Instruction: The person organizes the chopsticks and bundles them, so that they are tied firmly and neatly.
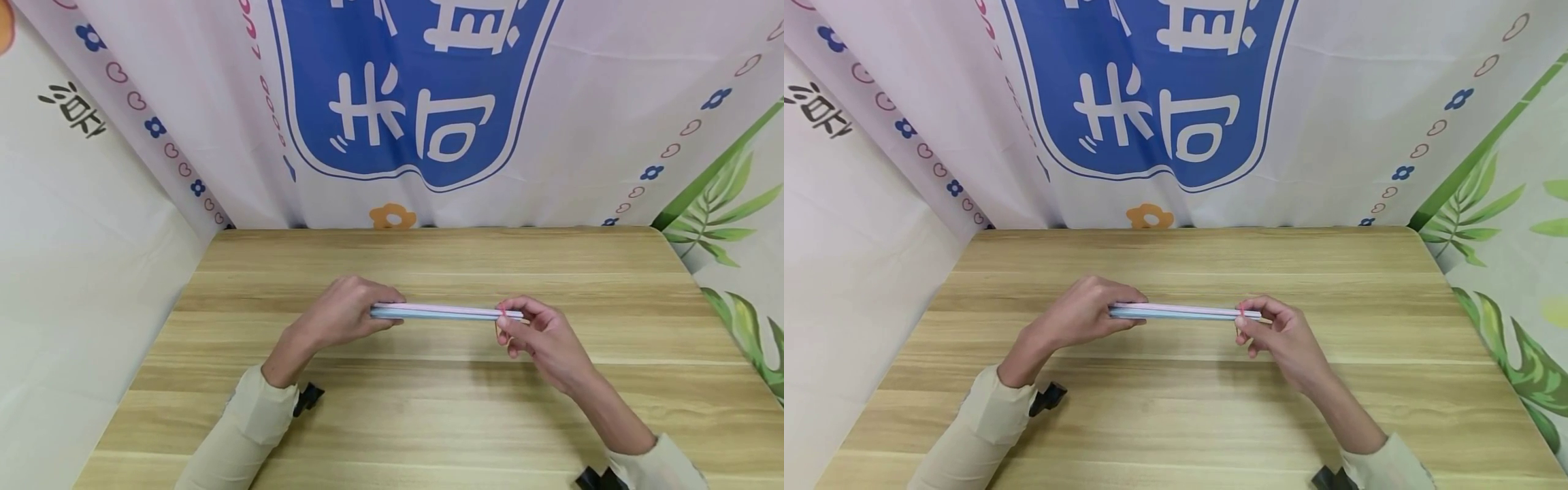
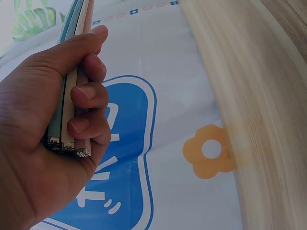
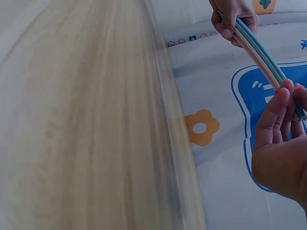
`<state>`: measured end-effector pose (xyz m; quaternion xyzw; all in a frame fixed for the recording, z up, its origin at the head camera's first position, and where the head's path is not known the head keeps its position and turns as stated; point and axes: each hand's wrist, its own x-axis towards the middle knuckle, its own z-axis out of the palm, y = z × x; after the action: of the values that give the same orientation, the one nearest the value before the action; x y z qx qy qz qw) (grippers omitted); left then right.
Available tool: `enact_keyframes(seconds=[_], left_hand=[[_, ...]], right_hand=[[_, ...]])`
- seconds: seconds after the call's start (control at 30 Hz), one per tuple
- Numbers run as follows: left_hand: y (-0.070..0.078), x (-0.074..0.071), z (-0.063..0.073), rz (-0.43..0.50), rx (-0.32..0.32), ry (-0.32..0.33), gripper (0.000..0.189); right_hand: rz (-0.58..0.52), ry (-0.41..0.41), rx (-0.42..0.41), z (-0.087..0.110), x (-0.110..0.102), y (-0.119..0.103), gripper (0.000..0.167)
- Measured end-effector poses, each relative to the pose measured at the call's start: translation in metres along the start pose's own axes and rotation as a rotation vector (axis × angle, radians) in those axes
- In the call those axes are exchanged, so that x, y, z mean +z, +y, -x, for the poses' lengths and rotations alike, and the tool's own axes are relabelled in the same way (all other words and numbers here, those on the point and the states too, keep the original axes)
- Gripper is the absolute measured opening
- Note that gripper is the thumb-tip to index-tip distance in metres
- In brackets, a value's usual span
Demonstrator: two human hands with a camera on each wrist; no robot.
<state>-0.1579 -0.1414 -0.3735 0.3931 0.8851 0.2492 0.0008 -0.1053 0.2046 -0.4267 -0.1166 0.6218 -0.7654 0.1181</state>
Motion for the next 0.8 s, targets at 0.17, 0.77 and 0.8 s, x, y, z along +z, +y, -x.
enact_keyframes(seconds=[0.17, 0.77, 0.8], left_hand=[[0.0006, 0.002, -0.0018, -0.021, -0.007, -0.001, 0.018], [0.0011, 0.0043, -0.0021, -0.062, -0.006, 0.017, 0.022], [0.0006, 0.0045, -0.002, -0.066, -0.006, 0.019, 0.022]], right_hand=[[0.118, -0.004, -0.002, 0.0, -0.0042, -0.0028, 0.017], [0.232, 0.023, 0.003, -0.0013, -0.0072, -0.0087, 0.019], [0.234, 0.03, 0.001, -0.0013, -0.008, -0.009, 0.018]])
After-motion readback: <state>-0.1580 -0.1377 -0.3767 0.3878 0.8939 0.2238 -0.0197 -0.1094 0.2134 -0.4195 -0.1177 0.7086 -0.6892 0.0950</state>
